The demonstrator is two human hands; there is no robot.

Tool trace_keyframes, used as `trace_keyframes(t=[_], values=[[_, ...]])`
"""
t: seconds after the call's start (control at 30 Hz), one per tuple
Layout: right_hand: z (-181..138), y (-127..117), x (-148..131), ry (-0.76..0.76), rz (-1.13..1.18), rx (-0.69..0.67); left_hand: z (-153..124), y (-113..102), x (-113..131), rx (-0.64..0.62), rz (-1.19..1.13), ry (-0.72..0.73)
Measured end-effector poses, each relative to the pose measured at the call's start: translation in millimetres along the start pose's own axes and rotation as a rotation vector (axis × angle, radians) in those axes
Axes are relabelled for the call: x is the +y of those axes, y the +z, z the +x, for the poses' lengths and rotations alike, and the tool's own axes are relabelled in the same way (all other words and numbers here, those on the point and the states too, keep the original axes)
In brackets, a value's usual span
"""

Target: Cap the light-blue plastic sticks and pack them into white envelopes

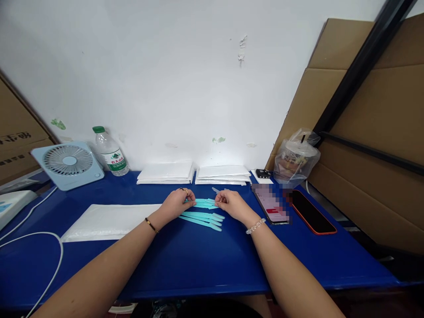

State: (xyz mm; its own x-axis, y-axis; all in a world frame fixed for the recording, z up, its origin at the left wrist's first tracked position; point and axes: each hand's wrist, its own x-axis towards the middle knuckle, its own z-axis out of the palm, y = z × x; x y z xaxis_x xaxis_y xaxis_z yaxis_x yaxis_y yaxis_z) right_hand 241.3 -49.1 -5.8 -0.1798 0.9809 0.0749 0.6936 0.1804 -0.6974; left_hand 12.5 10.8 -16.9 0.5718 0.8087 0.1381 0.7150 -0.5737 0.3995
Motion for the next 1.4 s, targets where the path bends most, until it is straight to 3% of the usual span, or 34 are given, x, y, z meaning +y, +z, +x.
trace_keyframes(t=[0.23, 0.37, 0.43, 0.6, 0.8, 1.17, 1.4], values=[[-3.4, -7.2, 7.9, -0.026, 0.048, -0.134, -6.8, -3.7, 10.7, -0.091, -0.033, 0.073], [6.3, -10.5, 27.5, 0.013, -0.149, 0.162, -6.4, -6.8, 8.1, -0.052, 0.075, 0.08], [13.1, -6.2, 35.0, 0.006, -0.244, 0.23, -5.2, -6.7, 5.3, -0.031, 0.126, 0.093], [21.1, 3.5, 37.9, 0.042, -0.331, 0.17, -2.2, -4.7, 1.3, -0.014, 0.184, 0.112], [15.5, -1.5, 33.4, 0.038, -0.296, 0.076, -1.5, -3.3, 2.3, -0.01, 0.255, 0.166], [1.5, -12.1, 18.7, -0.068, -0.04, 0.065, -0.4, -6.2, -2.1, -0.016, 0.012, 0.054], [3.6, -10.5, 23.1, -0.099, 0.011, 0.197, -5.5, -10.9, 4.9, 0.046, -0.218, -0.032]])
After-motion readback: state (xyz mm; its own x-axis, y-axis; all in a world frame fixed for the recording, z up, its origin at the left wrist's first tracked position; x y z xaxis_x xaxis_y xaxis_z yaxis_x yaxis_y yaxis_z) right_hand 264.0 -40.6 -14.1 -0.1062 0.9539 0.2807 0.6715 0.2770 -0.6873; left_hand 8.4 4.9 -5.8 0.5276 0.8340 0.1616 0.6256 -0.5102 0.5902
